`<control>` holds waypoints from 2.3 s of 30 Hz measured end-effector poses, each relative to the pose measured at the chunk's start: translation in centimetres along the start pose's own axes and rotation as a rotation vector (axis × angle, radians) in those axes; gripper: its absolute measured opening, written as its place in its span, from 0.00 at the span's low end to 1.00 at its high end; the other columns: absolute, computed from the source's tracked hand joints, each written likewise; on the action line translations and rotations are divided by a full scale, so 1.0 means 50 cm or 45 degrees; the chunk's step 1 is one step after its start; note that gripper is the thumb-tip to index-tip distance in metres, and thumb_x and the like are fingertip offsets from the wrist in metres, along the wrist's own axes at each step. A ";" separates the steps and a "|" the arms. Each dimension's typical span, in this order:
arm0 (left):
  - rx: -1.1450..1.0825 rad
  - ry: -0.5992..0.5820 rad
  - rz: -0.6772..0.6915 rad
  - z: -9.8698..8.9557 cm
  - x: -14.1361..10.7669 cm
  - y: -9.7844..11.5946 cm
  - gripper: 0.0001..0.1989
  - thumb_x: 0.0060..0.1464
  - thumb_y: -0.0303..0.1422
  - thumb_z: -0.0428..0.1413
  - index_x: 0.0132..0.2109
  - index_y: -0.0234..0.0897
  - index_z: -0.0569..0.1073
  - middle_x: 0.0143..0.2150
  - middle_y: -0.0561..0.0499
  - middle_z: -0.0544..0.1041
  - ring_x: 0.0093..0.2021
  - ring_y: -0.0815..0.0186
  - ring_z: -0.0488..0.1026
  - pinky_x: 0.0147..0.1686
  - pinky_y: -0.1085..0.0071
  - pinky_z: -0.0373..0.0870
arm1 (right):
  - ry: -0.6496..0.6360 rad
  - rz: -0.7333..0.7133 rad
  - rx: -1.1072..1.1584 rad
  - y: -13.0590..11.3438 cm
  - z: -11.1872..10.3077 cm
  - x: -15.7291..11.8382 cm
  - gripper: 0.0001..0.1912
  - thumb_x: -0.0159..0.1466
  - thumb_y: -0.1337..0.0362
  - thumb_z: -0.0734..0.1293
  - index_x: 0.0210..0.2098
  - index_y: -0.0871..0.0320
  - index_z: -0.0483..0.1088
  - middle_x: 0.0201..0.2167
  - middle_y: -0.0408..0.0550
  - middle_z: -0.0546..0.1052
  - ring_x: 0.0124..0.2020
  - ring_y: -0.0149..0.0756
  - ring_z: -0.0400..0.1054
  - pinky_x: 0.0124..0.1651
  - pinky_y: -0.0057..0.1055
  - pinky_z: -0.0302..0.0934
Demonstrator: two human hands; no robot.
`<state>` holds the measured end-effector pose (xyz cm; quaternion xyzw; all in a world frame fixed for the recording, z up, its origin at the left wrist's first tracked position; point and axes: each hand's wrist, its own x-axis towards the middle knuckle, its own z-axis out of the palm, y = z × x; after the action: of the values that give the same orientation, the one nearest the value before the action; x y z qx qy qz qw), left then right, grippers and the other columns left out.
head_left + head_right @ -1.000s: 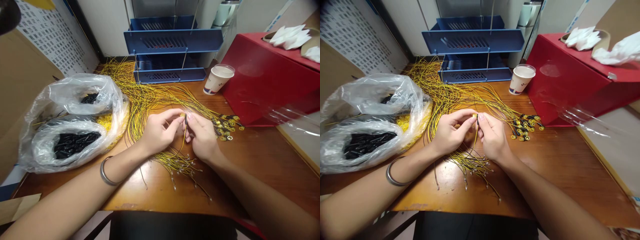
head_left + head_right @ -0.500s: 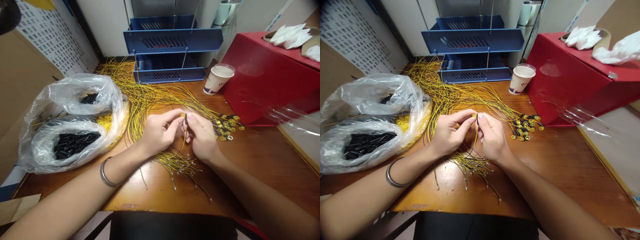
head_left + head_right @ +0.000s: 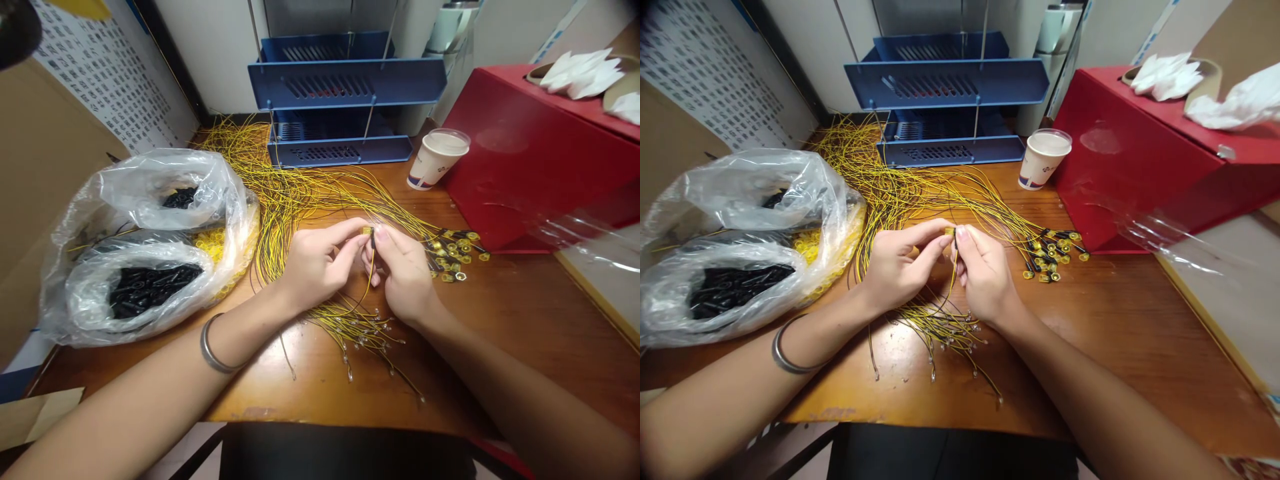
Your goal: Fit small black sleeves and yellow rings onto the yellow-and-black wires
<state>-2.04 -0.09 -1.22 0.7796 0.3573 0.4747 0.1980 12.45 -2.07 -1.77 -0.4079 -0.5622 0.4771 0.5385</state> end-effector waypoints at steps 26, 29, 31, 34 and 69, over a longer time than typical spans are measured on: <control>-0.076 0.117 -0.026 0.004 -0.004 -0.001 0.14 0.56 0.29 0.59 0.50 0.34 0.75 0.44 0.47 0.82 0.28 0.74 0.76 0.27 0.80 0.72 | -0.132 0.231 0.306 -0.006 -0.017 0.019 0.12 0.65 0.57 0.66 0.32 0.59 0.72 0.13 0.37 0.66 0.11 0.24 0.56 0.15 0.24 0.44; -0.074 0.134 -0.047 0.006 -0.006 -0.003 0.14 0.56 0.30 0.60 0.50 0.34 0.75 0.42 0.48 0.83 0.31 0.71 0.79 0.30 0.79 0.75 | -0.142 0.264 0.361 -0.006 -0.017 0.020 0.12 0.64 0.57 0.67 0.31 0.60 0.72 0.19 0.41 0.72 0.12 0.23 0.57 0.15 0.24 0.45; -0.070 0.140 -0.055 0.006 -0.007 -0.003 0.15 0.56 0.31 0.60 0.50 0.35 0.75 0.42 0.48 0.83 0.32 0.70 0.80 0.29 0.79 0.75 | -0.144 0.283 0.389 -0.007 -0.015 0.021 0.12 0.63 0.56 0.68 0.31 0.60 0.71 0.24 0.44 0.76 0.12 0.22 0.57 0.15 0.24 0.46; -0.065 0.144 -0.057 0.007 -0.007 -0.004 0.15 0.55 0.31 0.60 0.50 0.35 0.75 0.42 0.48 0.83 0.32 0.69 0.80 0.28 0.79 0.75 | -0.142 0.289 0.399 -0.008 -0.014 0.022 0.13 0.63 0.56 0.68 0.31 0.60 0.71 0.27 0.46 0.78 0.12 0.22 0.57 0.15 0.24 0.46; -0.078 0.145 -0.040 0.005 -0.005 -0.001 0.14 0.55 0.29 0.61 0.49 0.33 0.75 0.40 0.48 0.83 0.31 0.69 0.81 0.25 0.81 0.74 | -0.136 0.276 0.486 -0.002 -0.010 0.022 0.12 0.64 0.59 0.67 0.29 0.61 0.72 0.19 0.42 0.71 0.11 0.21 0.57 0.15 0.23 0.42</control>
<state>-1.91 -0.25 -1.52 0.7392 0.3655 0.5258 0.2086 12.86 -0.95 -1.47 -0.3306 -0.4424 0.6509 0.5209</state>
